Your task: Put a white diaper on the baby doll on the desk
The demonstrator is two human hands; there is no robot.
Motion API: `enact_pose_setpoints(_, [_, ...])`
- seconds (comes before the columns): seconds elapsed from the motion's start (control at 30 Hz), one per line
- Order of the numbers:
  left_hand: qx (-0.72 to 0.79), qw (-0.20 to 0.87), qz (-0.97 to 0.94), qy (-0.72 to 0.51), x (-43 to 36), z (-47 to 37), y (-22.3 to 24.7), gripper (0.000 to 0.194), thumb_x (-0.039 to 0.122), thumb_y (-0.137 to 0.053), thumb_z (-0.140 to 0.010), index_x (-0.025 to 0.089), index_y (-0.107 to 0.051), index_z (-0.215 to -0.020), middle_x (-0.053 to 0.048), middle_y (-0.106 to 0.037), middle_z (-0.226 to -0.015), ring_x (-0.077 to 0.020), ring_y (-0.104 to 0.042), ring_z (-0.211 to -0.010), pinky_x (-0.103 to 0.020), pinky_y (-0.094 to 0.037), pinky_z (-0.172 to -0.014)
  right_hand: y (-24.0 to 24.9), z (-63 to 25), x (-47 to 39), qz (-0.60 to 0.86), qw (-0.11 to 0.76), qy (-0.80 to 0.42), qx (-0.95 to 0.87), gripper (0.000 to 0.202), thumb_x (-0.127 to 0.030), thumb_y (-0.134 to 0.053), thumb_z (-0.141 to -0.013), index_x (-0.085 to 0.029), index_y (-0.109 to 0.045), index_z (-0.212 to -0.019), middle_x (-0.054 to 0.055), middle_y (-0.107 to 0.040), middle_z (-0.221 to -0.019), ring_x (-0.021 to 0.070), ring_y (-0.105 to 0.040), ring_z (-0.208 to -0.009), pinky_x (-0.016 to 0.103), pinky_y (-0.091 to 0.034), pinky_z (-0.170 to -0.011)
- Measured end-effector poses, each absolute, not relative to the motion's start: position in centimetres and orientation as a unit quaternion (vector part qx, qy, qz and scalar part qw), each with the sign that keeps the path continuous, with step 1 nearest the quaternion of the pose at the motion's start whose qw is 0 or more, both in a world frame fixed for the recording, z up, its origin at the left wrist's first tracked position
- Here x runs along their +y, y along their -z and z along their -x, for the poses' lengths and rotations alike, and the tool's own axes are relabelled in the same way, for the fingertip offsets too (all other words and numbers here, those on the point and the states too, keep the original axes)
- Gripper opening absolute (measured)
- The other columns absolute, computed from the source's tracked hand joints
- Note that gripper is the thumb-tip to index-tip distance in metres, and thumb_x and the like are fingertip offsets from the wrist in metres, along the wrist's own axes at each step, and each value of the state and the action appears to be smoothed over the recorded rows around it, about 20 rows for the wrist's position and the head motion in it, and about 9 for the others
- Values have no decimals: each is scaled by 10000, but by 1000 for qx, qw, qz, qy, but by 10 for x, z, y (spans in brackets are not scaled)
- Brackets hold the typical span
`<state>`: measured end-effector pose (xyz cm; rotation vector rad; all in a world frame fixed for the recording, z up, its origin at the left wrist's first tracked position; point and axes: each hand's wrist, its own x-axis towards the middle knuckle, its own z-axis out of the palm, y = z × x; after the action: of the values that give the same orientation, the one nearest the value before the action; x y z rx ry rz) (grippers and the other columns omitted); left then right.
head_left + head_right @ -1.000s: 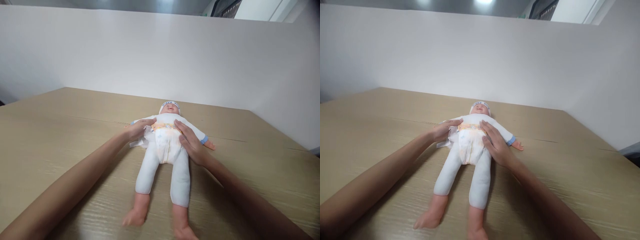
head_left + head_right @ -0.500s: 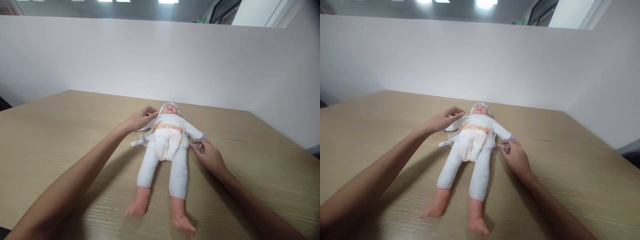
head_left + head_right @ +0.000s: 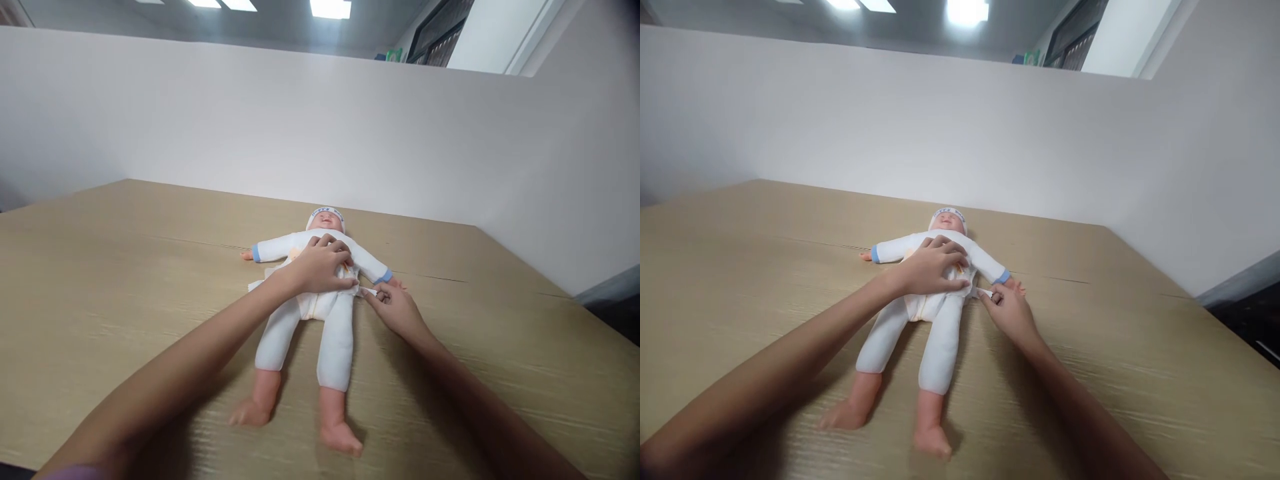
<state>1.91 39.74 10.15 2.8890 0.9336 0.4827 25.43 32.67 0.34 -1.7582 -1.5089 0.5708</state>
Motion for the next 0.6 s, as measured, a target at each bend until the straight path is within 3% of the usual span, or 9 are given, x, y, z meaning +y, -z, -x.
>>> enact_pose_setpoints(0.23, [302,41,-940,-151,394,-17,-102,476,606,-741,-913,265,-771,-1244,-68,-685,-1438,-376,-510,-1359,-555,-363,-1171,-29,-255,323,626,418,-347,-560,593,-838,-661,-747,-254,-560,-771,-19,-598,-680,191,-555,-649,311,-405,-627])
enact_pose_setpoints(0.47, [294,34,-940,-172,395,-18,-97,503,584,-747,-889,242,-739,-1258,-66,-685,-1448,-376,-524,-1323,-555,-388,-1130,-51,-228,346,605,427,-360,-568,469,-691,-714,-819,-232,-629,-777,-32,-602,-688,165,-531,-679,292,-405,-661])
enact_pose_setpoints(0.6, [291,29,-935,-198,396,-18,-93,504,530,-742,-872,214,-707,-1262,-61,-717,-1382,-360,-545,-1272,-542,-423,-1085,-55,-209,363,593,420,-366,-581,466,-668,-727,-800,-239,-577,-699,-41,-559,-627,153,-511,-608,296,-404,-607])
